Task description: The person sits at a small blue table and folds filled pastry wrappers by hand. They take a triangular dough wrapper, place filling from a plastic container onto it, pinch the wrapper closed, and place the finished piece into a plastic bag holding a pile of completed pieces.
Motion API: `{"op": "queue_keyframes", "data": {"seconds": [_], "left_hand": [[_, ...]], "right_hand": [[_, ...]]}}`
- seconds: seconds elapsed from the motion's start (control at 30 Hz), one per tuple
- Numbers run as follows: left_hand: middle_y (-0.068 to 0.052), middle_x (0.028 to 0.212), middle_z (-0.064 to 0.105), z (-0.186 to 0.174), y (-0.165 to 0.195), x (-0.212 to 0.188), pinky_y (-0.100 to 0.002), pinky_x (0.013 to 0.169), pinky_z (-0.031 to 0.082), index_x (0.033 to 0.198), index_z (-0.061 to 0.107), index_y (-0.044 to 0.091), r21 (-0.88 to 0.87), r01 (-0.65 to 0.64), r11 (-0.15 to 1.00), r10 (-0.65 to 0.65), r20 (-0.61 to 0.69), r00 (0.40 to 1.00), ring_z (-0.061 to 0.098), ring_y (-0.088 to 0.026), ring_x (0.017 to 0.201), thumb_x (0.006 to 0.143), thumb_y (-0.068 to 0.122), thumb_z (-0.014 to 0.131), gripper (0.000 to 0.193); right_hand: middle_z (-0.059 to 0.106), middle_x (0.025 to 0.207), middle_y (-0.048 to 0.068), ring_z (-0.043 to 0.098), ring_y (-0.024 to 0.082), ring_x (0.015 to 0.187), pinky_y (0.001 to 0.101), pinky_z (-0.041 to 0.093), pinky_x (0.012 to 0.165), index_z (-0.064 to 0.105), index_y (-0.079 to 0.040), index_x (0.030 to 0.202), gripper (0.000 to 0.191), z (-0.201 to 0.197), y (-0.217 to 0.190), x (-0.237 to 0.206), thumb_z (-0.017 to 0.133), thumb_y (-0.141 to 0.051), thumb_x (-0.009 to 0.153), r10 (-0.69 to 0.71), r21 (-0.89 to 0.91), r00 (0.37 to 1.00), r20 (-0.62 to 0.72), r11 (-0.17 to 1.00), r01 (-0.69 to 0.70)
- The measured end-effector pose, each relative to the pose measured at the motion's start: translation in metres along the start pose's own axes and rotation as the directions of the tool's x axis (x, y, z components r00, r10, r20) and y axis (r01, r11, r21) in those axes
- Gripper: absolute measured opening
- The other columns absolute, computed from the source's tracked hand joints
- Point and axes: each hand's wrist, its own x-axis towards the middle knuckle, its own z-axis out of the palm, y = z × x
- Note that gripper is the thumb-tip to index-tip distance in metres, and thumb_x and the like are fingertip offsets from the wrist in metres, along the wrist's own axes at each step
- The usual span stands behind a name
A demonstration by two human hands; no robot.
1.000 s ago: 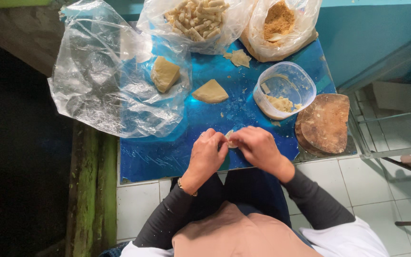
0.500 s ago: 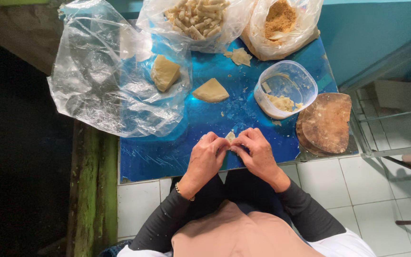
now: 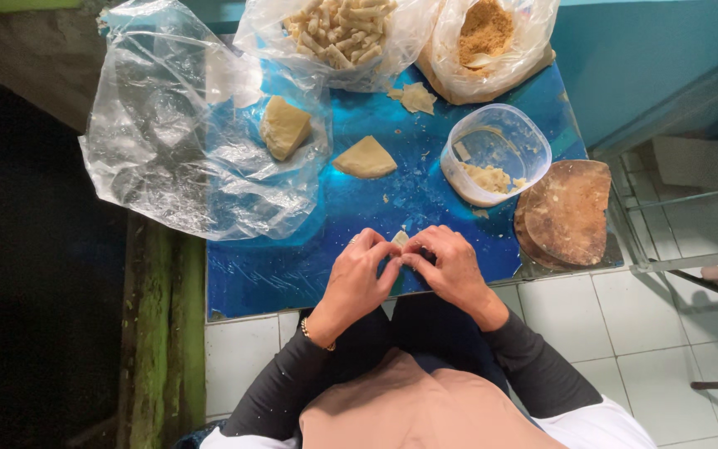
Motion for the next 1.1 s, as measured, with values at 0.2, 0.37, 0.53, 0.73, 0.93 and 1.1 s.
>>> {"op": "queue_keyframes", "data": {"seconds": [0.2,0.37,0.53,0.73,0.93,1.1], "left_hand": [[-0.012,0.085,0.063,0.009,-0.007,0.011,-0.044,0.071,0.052,0.087,0.073,0.007,0.068,0.056,0.996,-0.058,0.026,0.998,0.066,-0.034,0.082,0.087,0.013,0.073,0.006],[-0.011,0.086,0.065,0.013,-0.011,0.011,-0.044,0.069,0.053,0.089,0.07,0.007,0.062,0.072,0.995,-0.072,-0.012,0.997,0.066,-0.034,0.08,0.086,0.01,0.073,0.004],[-0.012,0.092,0.063,0.011,-0.005,-0.004,-0.042,0.073,0.053,0.098,0.065,0.004,0.097,-0.167,0.981,0.177,-0.097,0.979,0.064,-0.033,0.086,0.092,0.008,0.072,0.01],[-0.013,0.092,0.06,0.01,-0.007,-0.001,-0.042,0.077,0.053,0.093,0.066,0.005,0.168,-0.09,0.982,0.095,-0.021,0.995,0.063,-0.033,0.089,0.091,0.008,0.07,0.005],[-0.013,0.092,0.061,0.006,-0.011,0.008,-0.044,0.076,0.052,0.088,0.068,0.005,0.084,-0.044,0.996,0.041,0.039,0.998,0.063,-0.034,0.09,0.09,0.01,0.07,0.006],[-0.015,0.094,0.06,0.0,-0.007,0.004,-0.043,0.075,0.052,0.098,0.066,0.002,-0.007,-0.063,0.998,0.063,-0.003,0.998,0.063,-0.035,0.088,0.089,0.007,0.07,0.011]], "right_hand": [[0.067,0.071,0.002,0.061,0.022,0.065,0.0365,0.044,0.064,0.074,-0.014,0.086,0.012,-0.008,-0.002,0.01,0.079,-0.024,0.082,0.079,-0.089,0.994,0.076,0.993,-0.072],[0.067,0.082,0.002,0.062,0.024,0.077,0.038,0.047,0.069,0.071,-0.012,0.09,0.011,-0.005,-0.008,0.006,0.075,-0.021,0.086,-0.053,-0.145,0.999,0.001,0.988,0.052],[0.065,0.085,0.003,0.062,0.027,0.083,0.039,0.05,0.071,0.073,-0.011,0.087,0.008,-0.005,-0.008,0.01,0.074,-0.019,0.086,-0.061,-0.181,0.998,0.03,0.981,0.066],[0.065,0.088,0.003,0.062,0.025,0.084,0.0392,0.047,0.07,0.072,-0.01,0.096,0.01,-0.003,-0.017,0.003,0.075,-0.015,0.087,-0.151,-0.267,0.987,-0.06,0.955,0.13],[0.069,0.093,0.0,0.061,0.023,0.079,0.0387,0.043,0.066,0.074,-0.013,0.102,0.021,-0.003,-0.019,-0.006,0.079,-0.023,0.084,-0.311,-0.36,0.945,-0.1,0.897,0.257],[0.069,0.09,0.0,0.061,0.025,0.08,0.0381,0.048,0.069,0.074,-0.014,0.093,0.01,0.001,-0.008,-0.002,0.078,-0.02,0.086,-0.179,-0.217,0.979,-0.098,0.964,0.155]]}}
